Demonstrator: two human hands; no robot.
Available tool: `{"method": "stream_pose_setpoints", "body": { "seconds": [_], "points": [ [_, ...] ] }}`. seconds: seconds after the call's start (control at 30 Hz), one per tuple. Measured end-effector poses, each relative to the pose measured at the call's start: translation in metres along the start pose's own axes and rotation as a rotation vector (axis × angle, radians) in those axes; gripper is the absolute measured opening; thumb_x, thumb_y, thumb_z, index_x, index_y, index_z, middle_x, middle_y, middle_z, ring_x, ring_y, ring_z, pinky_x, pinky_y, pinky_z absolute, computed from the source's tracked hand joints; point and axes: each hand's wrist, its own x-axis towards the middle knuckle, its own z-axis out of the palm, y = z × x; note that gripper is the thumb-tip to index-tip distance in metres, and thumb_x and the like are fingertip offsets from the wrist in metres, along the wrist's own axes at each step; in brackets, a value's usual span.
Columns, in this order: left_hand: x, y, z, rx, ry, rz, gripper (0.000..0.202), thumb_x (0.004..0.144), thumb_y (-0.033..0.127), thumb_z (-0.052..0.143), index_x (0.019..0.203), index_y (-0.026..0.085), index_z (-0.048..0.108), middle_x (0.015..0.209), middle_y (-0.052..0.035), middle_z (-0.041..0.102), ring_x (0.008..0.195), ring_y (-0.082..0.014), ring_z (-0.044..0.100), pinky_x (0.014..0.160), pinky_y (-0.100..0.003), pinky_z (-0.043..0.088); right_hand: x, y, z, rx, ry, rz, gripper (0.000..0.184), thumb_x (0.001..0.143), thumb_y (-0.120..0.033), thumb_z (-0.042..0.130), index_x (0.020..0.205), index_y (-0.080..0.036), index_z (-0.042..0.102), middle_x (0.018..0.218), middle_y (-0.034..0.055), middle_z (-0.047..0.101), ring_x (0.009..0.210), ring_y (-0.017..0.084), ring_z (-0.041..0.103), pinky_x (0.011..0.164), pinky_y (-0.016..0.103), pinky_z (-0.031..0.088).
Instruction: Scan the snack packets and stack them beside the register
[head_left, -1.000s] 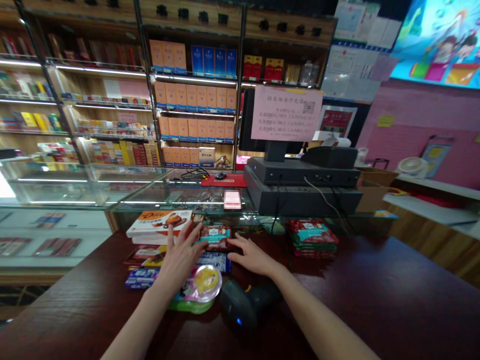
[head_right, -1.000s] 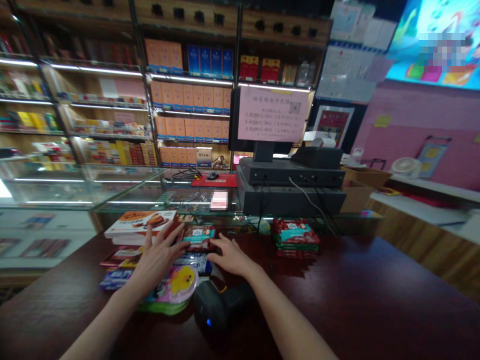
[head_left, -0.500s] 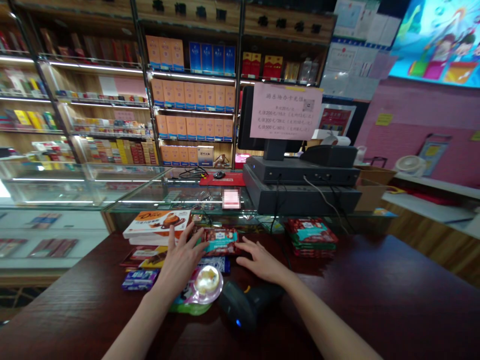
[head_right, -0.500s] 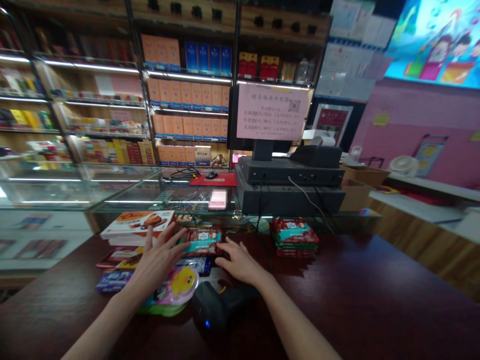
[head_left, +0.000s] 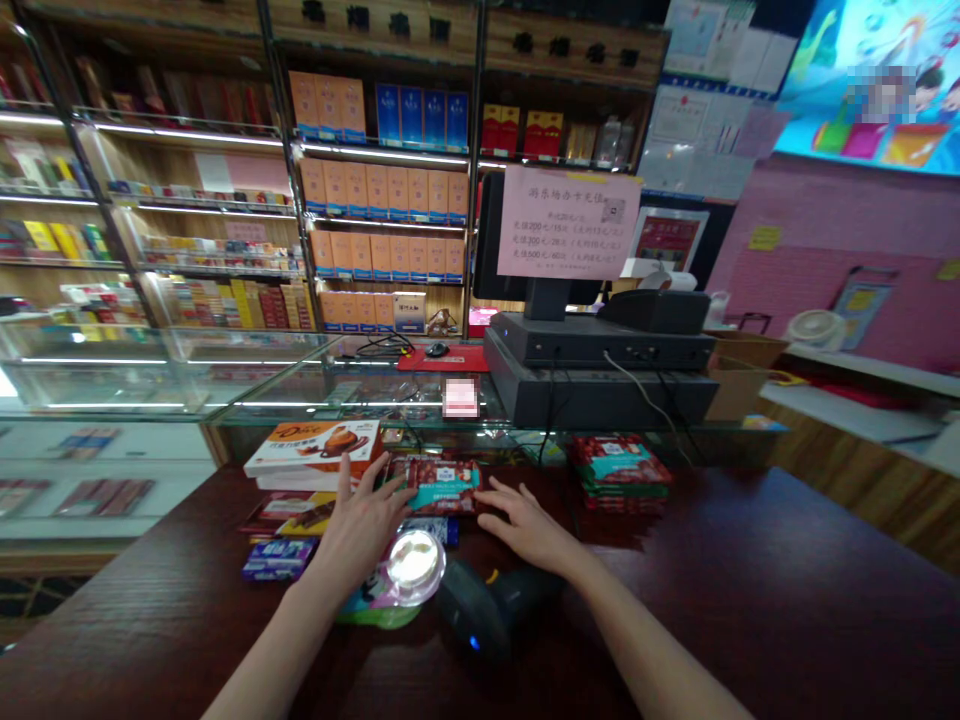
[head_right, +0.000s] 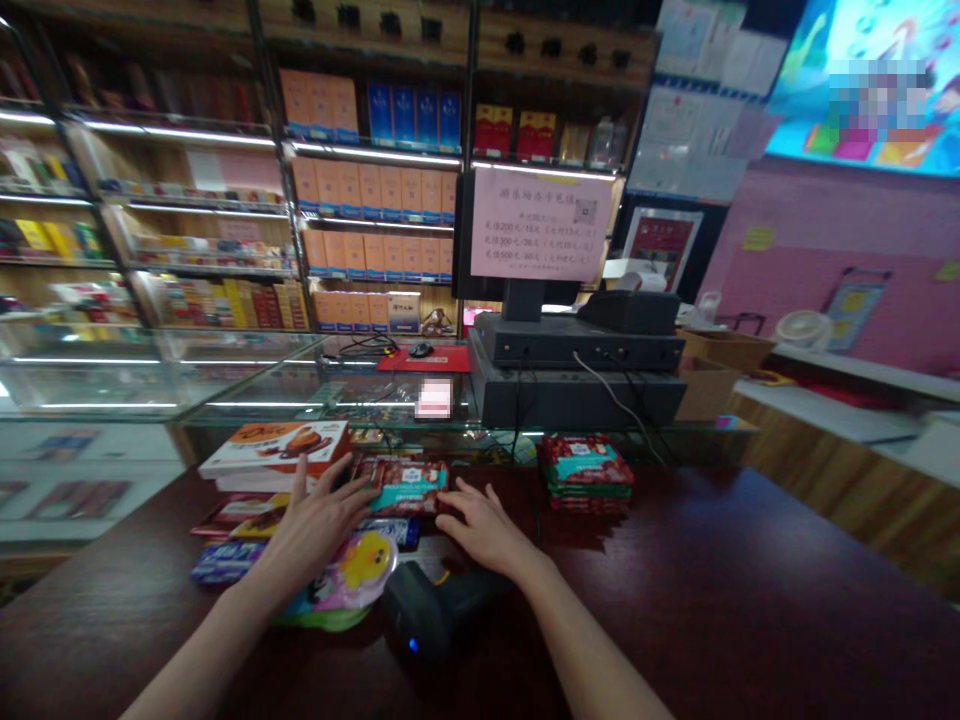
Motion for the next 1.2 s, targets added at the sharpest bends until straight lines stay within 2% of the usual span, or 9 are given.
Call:
{"method": "stream_pose_setpoints", "body": {
  "seconds": [0.37, 0.7, 0.97, 1.2],
  "points": [
    [-0.002, -0.001, 0.004, -0.032, 0.001, 0.018, 0.026, 0.096, 0.026, 0.057, 0.117, 0.030, 0.072, 0.109, -0.0008, 0.078, 0.135, -0.0356, 0.052, 0.118, -0.075, -0.002, -0.002, 0.000, 0.002, -0.021, 0.019, -0.020, 0.047, 0.098, -0.040, 0.053, 0.143, -0.027, 0.055, 0.154, 0.0085, 0.049, 0.152, 0.027, 0.030, 0.122, 0.064, 0.004],
    [-0.004, -0.005, 0.010, -0.058, 0.012, 0.063, 0.031, 0.092, 0.015, 0.057, 0.113, 0.031, 0.073, 0.118, -0.0012, 0.075, 0.138, -0.0358, 0.048, 0.116, -0.076, -0.003, -0.003, -0.001, 0.003, -0.028, 0.035, -0.028, 0.050, 0.097, -0.039, 0.056, 0.144, -0.026, 0.053, 0.156, 0.0096, 0.047, 0.152, 0.027, 0.030, 0.122, 0.064, 0.005],
    [-0.003, -0.008, 0.009, -0.101, 0.016, 0.043, 0.034, 0.095, 0.016, 0.049, 0.114, 0.030, 0.073, 0.118, -0.0044, 0.075, 0.136, -0.0325, 0.051, 0.117, -0.075, -0.005, -0.004, -0.005, 0.003, 0.020, 0.053, -0.042, 0.050, 0.096, -0.038, 0.056, 0.145, -0.029, 0.052, 0.156, 0.0087, 0.045, 0.152, 0.027, 0.029, 0.123, 0.064, 0.005],
    [-0.001, -0.006, 0.001, -0.108, 0.022, 0.006, 0.036, 0.093, 0.018, 0.053, 0.123, 0.029, 0.068, 0.127, -0.0054, 0.072, 0.139, -0.0323, 0.048, 0.117, -0.073, -0.008, -0.003, -0.004, 0.003, 0.068, 0.103, -0.073, 0.052, 0.095, -0.036, 0.057, 0.147, -0.030, 0.050, 0.157, 0.0071, 0.045, 0.152, 0.027, 0.028, 0.123, 0.064, 0.005]
  ]
}}
